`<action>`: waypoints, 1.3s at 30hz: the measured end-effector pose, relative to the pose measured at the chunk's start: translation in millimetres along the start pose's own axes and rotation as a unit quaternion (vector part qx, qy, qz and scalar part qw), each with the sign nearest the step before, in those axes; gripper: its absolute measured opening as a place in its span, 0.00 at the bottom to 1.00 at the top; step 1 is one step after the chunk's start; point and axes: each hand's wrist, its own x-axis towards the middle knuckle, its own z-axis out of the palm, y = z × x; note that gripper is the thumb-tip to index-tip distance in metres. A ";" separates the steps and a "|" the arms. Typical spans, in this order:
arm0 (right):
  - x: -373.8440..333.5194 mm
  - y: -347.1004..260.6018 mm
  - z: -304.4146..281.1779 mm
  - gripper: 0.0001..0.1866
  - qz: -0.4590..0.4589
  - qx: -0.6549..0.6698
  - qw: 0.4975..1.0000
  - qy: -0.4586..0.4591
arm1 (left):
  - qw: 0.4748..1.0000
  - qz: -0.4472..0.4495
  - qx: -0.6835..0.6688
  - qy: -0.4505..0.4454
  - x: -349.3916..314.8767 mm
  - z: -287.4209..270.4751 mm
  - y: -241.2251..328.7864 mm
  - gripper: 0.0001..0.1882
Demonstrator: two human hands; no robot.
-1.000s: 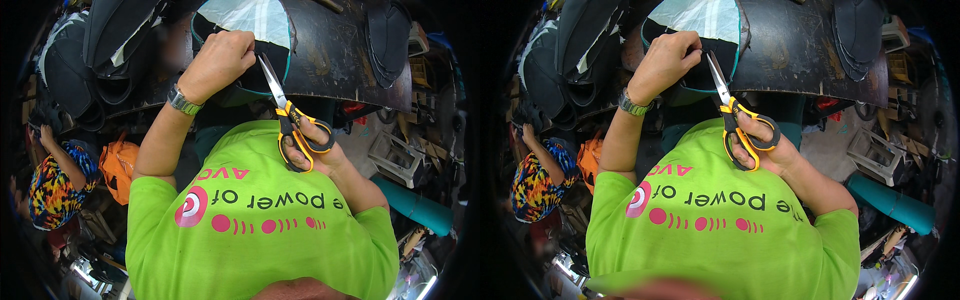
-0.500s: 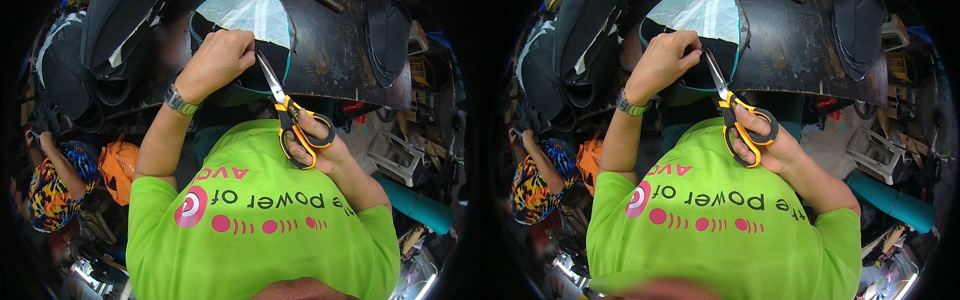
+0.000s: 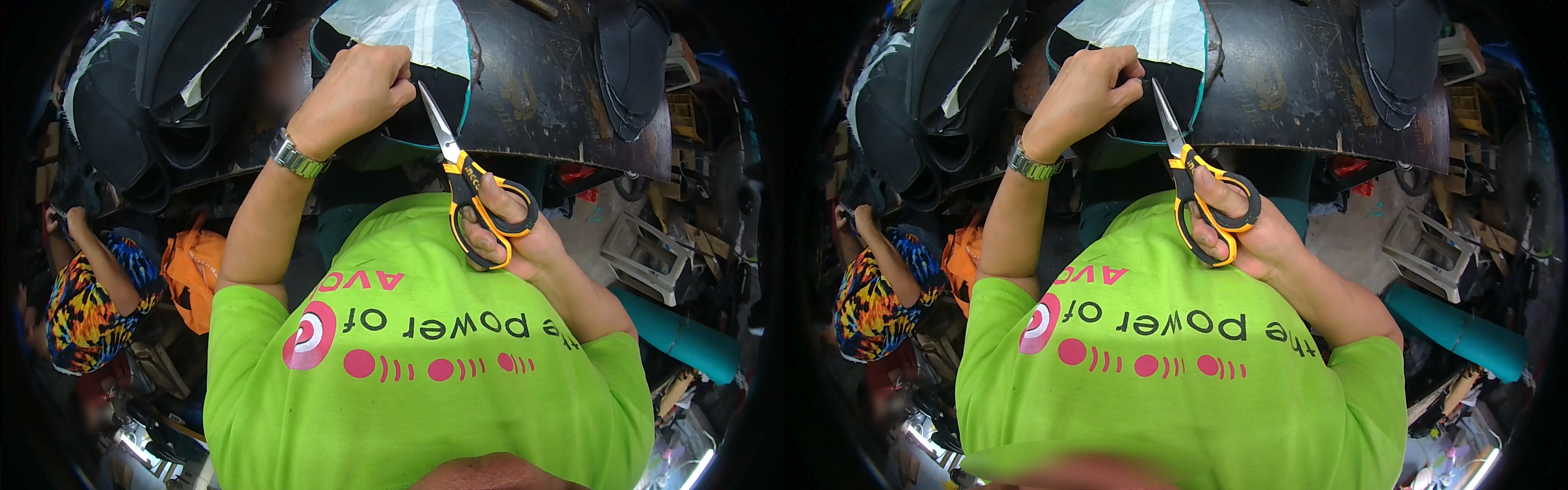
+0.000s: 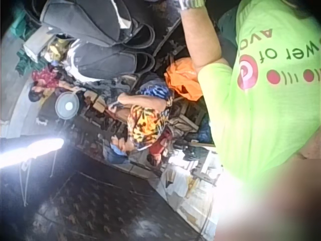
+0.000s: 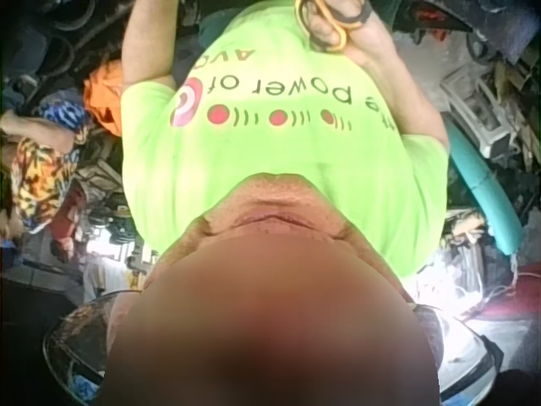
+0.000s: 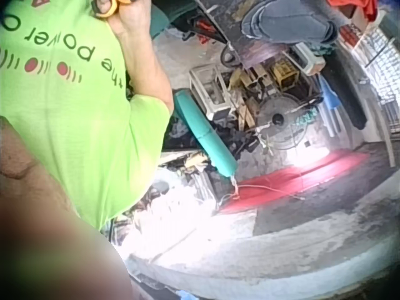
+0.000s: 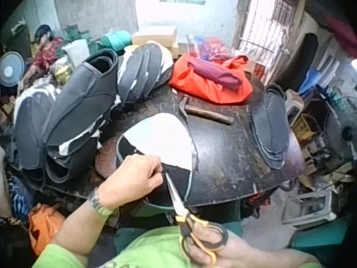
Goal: The person uses shears to trim excess material from the edges of black shoe uppers. They hold each upper with one hand and cut along the perimeter with the other, then flip the piece to trim the opposite side. The trimmed pieces are set aside on the workbench.
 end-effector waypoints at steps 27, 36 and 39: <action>-18.8 -91.6 -83.0 0.17 -0.268 -0.582 0.701 0.313 | 0.994 0.077 -0.082 0.005 -35.5 -18.9 59.0 0.16; -37.3 -86.5 -97.1 0.17 -0.221 -0.669 0.592 0.391 | 0.990 0.140 0.010 0.013 6.7 -2.1 -22.2 0.14; -42.9 -84.3 -98.5 0.18 -0.202 -0.712 0.552 0.385 | 0.991 0.130 -0.011 0.030 1.3 9.6 -32.0 0.12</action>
